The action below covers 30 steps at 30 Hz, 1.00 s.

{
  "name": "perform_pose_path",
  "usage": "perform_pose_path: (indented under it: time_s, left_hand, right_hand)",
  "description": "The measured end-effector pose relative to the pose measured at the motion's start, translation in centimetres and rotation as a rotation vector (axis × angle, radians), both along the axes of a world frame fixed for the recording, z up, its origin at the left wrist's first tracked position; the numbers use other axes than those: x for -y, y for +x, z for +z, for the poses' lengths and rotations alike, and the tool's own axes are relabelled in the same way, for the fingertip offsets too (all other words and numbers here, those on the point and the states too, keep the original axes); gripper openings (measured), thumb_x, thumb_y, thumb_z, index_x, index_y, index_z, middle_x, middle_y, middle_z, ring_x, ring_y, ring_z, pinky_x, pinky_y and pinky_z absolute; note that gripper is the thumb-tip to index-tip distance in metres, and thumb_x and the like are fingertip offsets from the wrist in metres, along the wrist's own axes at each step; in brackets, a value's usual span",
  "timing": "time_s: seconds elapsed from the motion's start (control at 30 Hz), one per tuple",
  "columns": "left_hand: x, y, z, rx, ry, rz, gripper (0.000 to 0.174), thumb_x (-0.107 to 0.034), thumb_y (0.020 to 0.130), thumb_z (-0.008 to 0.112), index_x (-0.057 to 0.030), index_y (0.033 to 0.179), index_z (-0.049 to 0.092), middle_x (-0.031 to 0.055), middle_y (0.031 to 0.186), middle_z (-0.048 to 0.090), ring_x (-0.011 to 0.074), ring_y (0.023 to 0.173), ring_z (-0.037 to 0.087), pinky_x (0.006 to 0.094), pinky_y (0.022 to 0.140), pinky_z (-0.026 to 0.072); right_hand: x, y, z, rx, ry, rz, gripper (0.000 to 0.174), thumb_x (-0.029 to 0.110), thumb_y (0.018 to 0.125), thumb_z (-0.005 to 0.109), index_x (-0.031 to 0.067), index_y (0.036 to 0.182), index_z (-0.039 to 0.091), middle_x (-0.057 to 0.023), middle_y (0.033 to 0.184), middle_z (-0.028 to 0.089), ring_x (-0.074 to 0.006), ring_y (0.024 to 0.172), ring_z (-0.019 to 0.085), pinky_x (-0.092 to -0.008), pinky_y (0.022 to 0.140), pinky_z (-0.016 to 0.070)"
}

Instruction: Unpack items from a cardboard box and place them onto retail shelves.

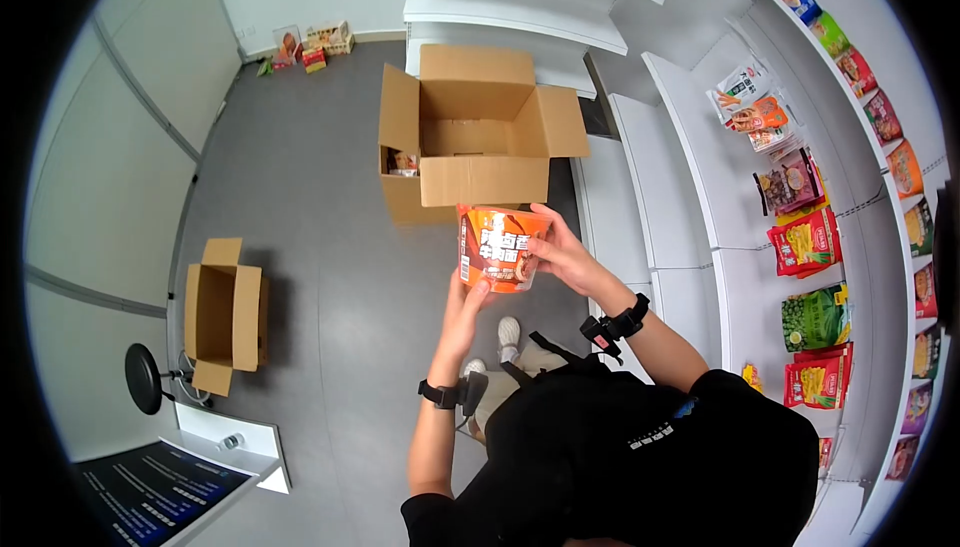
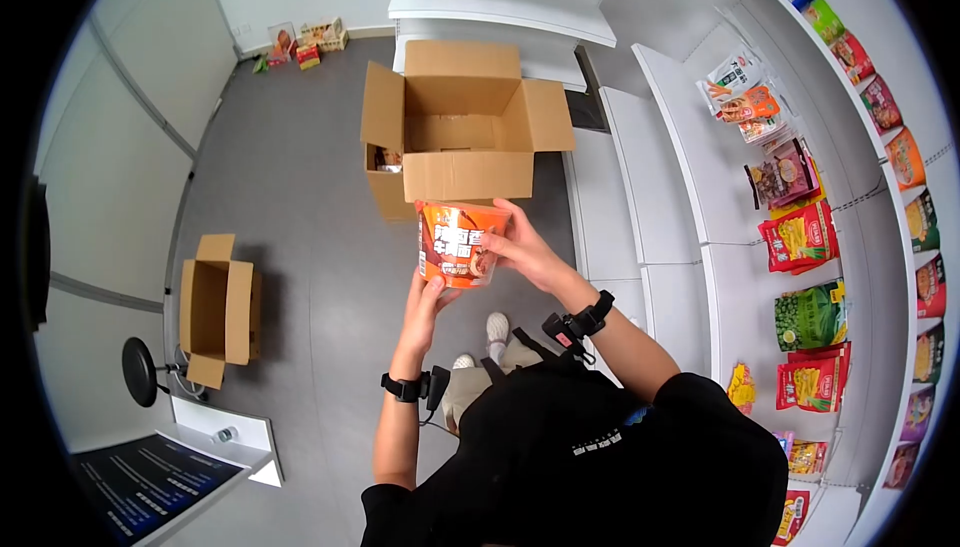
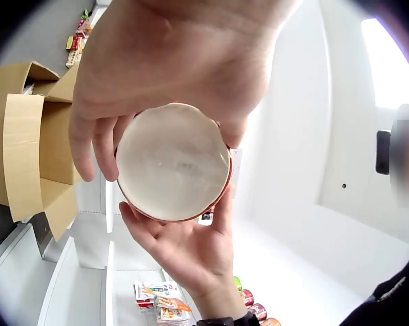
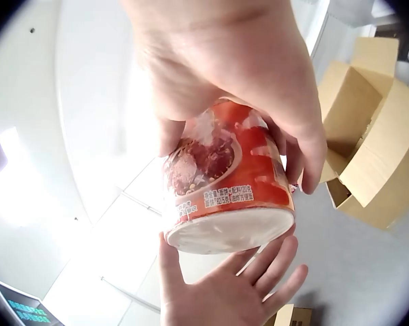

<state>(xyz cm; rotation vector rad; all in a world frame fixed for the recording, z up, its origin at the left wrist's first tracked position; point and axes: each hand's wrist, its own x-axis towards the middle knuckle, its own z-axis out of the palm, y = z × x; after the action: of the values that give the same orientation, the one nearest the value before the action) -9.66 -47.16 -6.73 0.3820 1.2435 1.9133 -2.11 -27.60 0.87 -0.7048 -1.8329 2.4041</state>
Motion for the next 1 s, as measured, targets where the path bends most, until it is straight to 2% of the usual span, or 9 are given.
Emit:
perform_pose_path:
  time_s: [0.07,0.17,0.23,0.4,0.47,0.53,0.73,0.87,1.0]
  left_hand:
    - [0.4,0.7,-0.5,0.007,-0.008,0.005,0.066,-0.044,0.094,0.051,-0.0064,0.143,0.028,0.0109,0.136,0.045,0.0232,0.122,0.048,0.0407,0.099,0.044]
    - [0.6,0.7,-1.2,0.03,0.005,-0.009,0.064,-0.043,0.095,0.05,-0.0065,0.143,0.028,0.0105,0.136,0.045,0.0228,0.122,0.049,0.0408,0.099,0.0437]
    - [-0.1,1.1,-1.5,0.022,0.003,-0.068,0.063,-0.043,0.095,0.049,-0.0067,0.142,0.028,0.0103,0.136,0.046,0.0227,0.121,0.049,0.0409,0.099,0.0435]
    - [-4.0,2.3,-1.3,0.0,0.034,-0.275,0.06,-0.042,0.096,0.048,-0.0068,0.141,0.03,0.0101,0.135,0.047,0.0229,0.121,0.05,0.0414,0.099,0.0433]
    - [-6.1,3.9,-1.0,-0.015,0.036,-0.379,0.06,-0.042,0.096,0.047,-0.0066,0.141,0.03,0.0101,0.135,0.048,0.0231,0.12,0.051,0.0415,0.099,0.0433]
    - [-8.2,6.0,-0.4,-0.007,0.057,-0.501,0.061,-0.044,0.095,0.048,-0.0064,0.141,0.03,0.01,0.134,0.048,0.0231,0.12,0.051,0.0413,0.099,0.0435]
    - [-13.7,14.4,2.3,-0.026,0.074,-0.848,0.063,-0.045,0.094,0.052,-0.0027,0.138,0.036,0.0114,0.133,0.047,0.0205,0.118,0.051,0.0368,0.097,0.0442]
    - [-15.2,20.7,4.1,-0.088,0.062,-1.008,0.066,-0.048,0.093,0.051,-0.0068,0.141,0.032,0.01,0.132,0.05,0.0217,0.116,0.054,0.038,0.097,0.0437]
    - [-14.8,26.0,5.3,-0.106,0.075,-1.092,0.065,-0.047,0.094,0.051,-0.0066,0.141,0.032,0.0102,0.132,0.05,0.0218,0.116,0.054,0.0379,0.097,0.044]
  right_hand:
    - [0.3,0.3,-0.2,0.033,-0.014,0.021,0.077,0.031,0.091,0.063,0.0155,0.148,0.014,-0.0099,0.14,0.037,-0.0236,0.129,0.04,-0.0472,0.102,0.0384]
    - [1.1,0.3,-0.6,0.013,-0.013,-0.031,0.086,0.031,0.088,0.067,0.0087,0.148,0.009,-0.0164,0.142,0.035,-0.0273,0.128,0.041,-0.0468,0.1,0.0411]
    - [0.8,1.8,-0.8,0.003,-0.021,-0.088,0.089,0.031,0.088,0.068,0.0089,0.148,0.007,-0.0169,0.142,0.035,-0.0274,0.128,0.041,-0.047,0.1,0.0407]
    - [-0.6,7.1,-0.1,0.031,-0.002,-0.317,0.094,0.031,0.086,0.07,0.012,0.15,0.004,-0.0173,0.137,0.039,-0.0257,0.125,0.043,-0.0454,0.099,0.0408]
    - [-1.2,10.4,0.5,0.016,0.023,-0.436,0.088,0.029,0.087,0.069,0.0134,0.149,0.009,-0.0159,0.131,0.043,-0.0239,0.12,0.047,-0.044,0.097,0.0427]
    - [-1.6,14.1,0.9,0.02,0.049,-0.538,0.081,0.027,0.089,0.066,0.0145,0.149,0.013,-0.015,0.126,0.046,-0.0226,0.116,0.05,-0.0421,0.094,0.0458]
    - [-0.6,25.9,4.0,-0.01,0.169,-0.899,0.076,0.024,0.089,0.065,0.0114,0.147,0.017,-0.0161,0.121,0.049,-0.0219,0.112,0.053,-0.0379,0.093,0.0469]
    - [1.7,32.7,5.7,-0.064,0.173,-1.101,0.078,0.024,0.089,0.065,0.0098,0.148,0.015,-0.0162,0.121,0.05,-0.022,0.111,0.053,-0.0368,0.092,0.0469]
    - [4.0,37.6,5.7,-0.104,0.198,-1.228,0.084,0.024,0.089,0.065,0.0072,0.149,0.008,-0.0174,0.126,0.048,-0.0233,0.115,0.052,-0.0364,0.094,0.0458]
